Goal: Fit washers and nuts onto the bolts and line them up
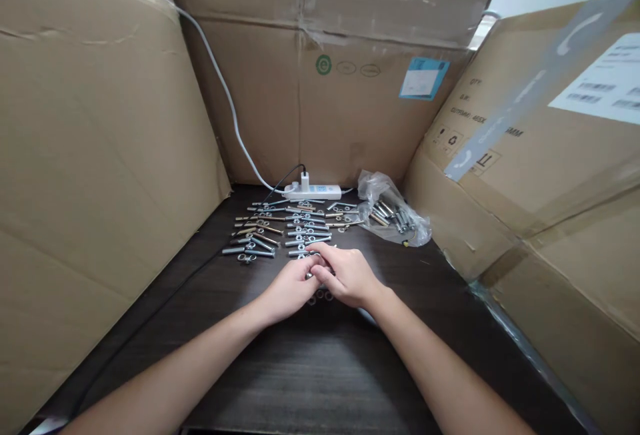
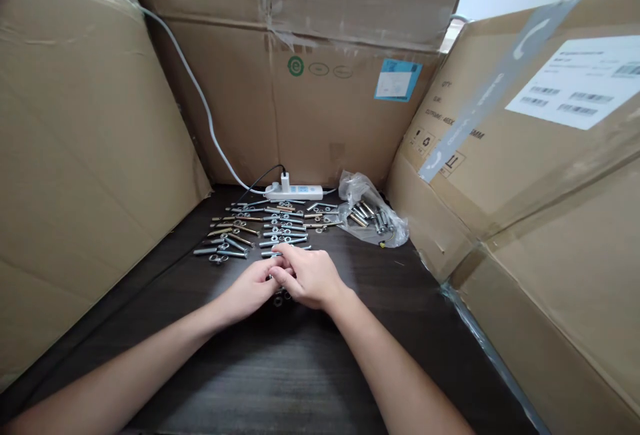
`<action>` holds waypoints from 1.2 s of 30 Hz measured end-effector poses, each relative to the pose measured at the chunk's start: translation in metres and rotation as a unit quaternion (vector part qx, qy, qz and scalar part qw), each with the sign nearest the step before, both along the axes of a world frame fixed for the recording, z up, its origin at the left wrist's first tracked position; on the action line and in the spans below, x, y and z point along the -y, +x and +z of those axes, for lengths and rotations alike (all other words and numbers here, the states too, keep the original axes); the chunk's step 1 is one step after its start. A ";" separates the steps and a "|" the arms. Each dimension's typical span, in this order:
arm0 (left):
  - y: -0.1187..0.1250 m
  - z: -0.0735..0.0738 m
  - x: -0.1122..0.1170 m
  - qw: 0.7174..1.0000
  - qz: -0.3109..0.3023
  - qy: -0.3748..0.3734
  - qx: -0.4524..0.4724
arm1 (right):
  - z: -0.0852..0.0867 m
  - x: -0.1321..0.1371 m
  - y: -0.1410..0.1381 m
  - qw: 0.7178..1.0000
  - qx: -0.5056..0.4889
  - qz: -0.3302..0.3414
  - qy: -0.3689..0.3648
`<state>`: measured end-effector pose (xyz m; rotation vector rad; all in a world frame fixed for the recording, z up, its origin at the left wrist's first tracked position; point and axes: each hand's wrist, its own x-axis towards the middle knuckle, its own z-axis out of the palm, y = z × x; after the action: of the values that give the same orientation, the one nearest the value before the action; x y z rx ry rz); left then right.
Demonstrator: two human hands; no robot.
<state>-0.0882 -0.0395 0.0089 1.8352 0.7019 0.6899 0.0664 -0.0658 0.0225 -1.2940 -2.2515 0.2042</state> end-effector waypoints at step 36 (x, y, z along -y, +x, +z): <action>0.078 -0.005 -0.098 0.849 0.068 0.338 -0.401 | -0.057 -0.060 0.091 0.926 -0.033 -0.375 0.027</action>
<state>-0.0100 0.0584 0.0038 2.7986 1.2414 0.2164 0.1569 -0.0060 -0.0348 -1.9669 -1.5437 -0.0960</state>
